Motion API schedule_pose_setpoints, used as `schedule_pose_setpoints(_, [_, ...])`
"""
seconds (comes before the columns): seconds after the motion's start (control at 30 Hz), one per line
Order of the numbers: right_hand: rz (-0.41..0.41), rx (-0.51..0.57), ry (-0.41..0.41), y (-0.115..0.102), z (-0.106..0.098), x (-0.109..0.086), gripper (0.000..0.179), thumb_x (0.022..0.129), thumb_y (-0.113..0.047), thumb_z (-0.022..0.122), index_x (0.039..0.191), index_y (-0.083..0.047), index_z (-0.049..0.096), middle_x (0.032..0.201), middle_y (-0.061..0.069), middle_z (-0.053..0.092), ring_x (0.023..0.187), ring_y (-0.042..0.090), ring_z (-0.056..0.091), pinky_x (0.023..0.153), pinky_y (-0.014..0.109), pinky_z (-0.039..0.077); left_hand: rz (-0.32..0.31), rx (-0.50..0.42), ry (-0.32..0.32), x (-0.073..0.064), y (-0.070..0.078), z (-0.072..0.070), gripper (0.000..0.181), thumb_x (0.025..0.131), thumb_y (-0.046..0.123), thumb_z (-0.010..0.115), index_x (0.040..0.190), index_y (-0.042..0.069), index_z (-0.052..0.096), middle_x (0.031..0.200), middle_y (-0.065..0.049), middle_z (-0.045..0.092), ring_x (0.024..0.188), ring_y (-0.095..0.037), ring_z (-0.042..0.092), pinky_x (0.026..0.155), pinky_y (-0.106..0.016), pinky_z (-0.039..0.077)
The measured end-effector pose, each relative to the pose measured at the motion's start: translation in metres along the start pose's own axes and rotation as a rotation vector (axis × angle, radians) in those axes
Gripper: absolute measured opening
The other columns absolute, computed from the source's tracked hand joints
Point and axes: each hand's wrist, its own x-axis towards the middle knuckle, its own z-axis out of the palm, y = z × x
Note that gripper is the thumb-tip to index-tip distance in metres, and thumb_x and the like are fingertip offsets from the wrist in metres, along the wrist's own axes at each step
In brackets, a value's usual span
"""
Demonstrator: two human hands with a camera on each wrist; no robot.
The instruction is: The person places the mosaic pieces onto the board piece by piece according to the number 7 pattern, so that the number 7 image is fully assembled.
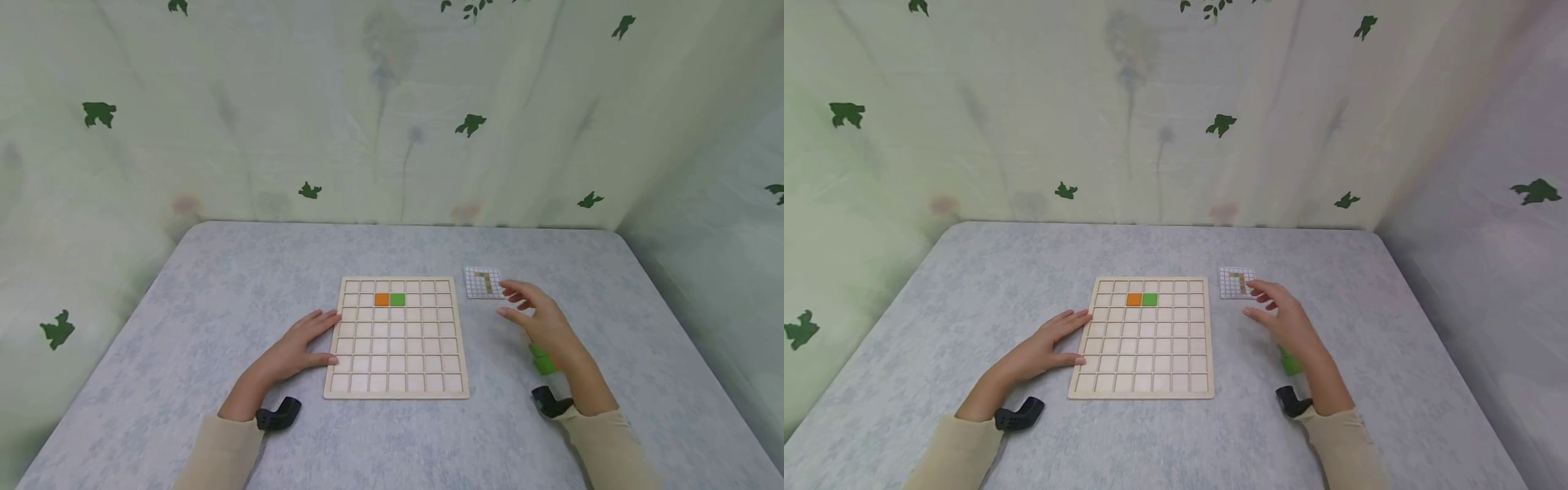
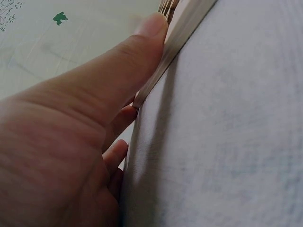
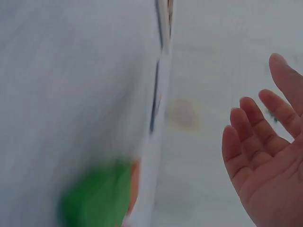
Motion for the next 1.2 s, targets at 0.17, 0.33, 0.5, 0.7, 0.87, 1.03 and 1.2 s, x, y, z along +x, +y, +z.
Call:
schedule_pose_setpoints(0.17, [0.143, -0.047, -0.035, 0.024, -0.029, -0.030, 0.047, 0.086, -0.026, 0.062, 0.126, -0.004, 0.049, 0.115, 0.013, 0.050, 0.098, 0.025, 0.046, 0.077, 0.038, 0.041, 0.000, -0.008, 0.001, 0.001, 0.001, 0.000, 0.082, 0.073, 0.048, 0.068, 0.140, 0.014, 0.035, 0.145, -0.004, 0.026, 0.133, -0.031, 0.011, 0.100, -0.057, 0.017])
schedule_pose_setpoints(0.33, [0.220, -0.075, -0.101, 0.039, -0.052, -0.050, 0.047, 0.087, -0.026, 0.061, 0.125, -0.002, 0.048, 0.120, 0.018, 0.049, 0.103, 0.030, 0.045, 0.081, 0.042, 0.039, -0.002, -0.013, -0.002, 0.001, 0.001, 0.000, 0.083, 0.072, 0.049, 0.068, 0.140, 0.014, 0.035, 0.145, -0.003, 0.026, 0.133, -0.030, 0.011, 0.100, -0.056, 0.016])
schedule_pose_setpoints(0.5, [0.277, -0.075, -0.161, 0.059, -0.064, -0.061, 0.047, 0.085, -0.026, 0.063, 0.123, 0.000, 0.051, 0.121, 0.020, 0.049, 0.102, 0.032, 0.047, 0.080, 0.039, 0.042, 0.000, -0.015, -0.006, 0.001, 0.001, -0.001, 0.083, 0.072, 0.049, 0.068, 0.140, 0.014, 0.034, 0.145, -0.003, 0.026, 0.133, -0.030, 0.010, 0.100, -0.056, 0.016])
schedule_pose_setpoints(0.7, [0.263, -0.101, -0.213, 0.072, -0.066, -0.066, 0.037, 0.085, -0.017, 0.064, 0.116, 0.000, 0.056, 0.115, 0.018, 0.052, 0.104, 0.030, 0.046, 0.084, 0.036, 0.040, 0.003, -0.006, -0.003, 0.000, 0.002, -0.002, 0.083, 0.072, 0.048, 0.068, 0.140, 0.014, 0.035, 0.145, -0.004, 0.027, 0.133, -0.031, 0.011, 0.100, -0.056, 0.016])
schedule_pose_setpoints(0.87, [0.202, -0.146, -0.184, 0.073, -0.062, -0.066, 0.030, 0.083, -0.010, 0.066, 0.109, 0.002, 0.059, 0.107, 0.017, 0.054, 0.095, 0.027, 0.047, 0.077, 0.029, 0.041, -0.005, -0.013, -0.005, 0.000, 0.002, -0.002, 0.083, 0.072, 0.048, 0.069, 0.140, 0.015, 0.035, 0.145, -0.003, 0.026, 0.133, -0.031, 0.011, 0.100, -0.057, 0.016])
schedule_pose_setpoints(1.03, [0.308, -0.145, -0.175, 0.071, -0.059, -0.064, 0.038, 0.085, -0.024, 0.064, 0.109, 0.005, 0.056, 0.103, 0.017, 0.054, 0.089, 0.027, 0.048, 0.073, 0.037, 0.042, -0.008, -0.013, -0.006, 0.000, 0.003, -0.002, 0.083, 0.072, 0.048, 0.069, 0.140, 0.014, 0.036, 0.145, -0.004, 0.027, 0.133, -0.031, 0.011, 0.100, -0.057, 0.016])
schedule_pose_setpoints(1.2, [0.333, -0.139, -0.145, 0.059, -0.061, -0.056, 0.039, 0.088, -0.023, 0.060, 0.112, 0.006, 0.052, 0.098, 0.014, 0.055, 0.086, 0.025, 0.049, 0.070, 0.032, 0.044, 0.000, -0.019, -0.004, -0.001, 0.003, -0.002, 0.083, 0.072, 0.047, 0.069, 0.140, 0.013, 0.035, 0.145, -0.004, 0.027, 0.133, -0.031, 0.011, 0.100, -0.056, 0.016])
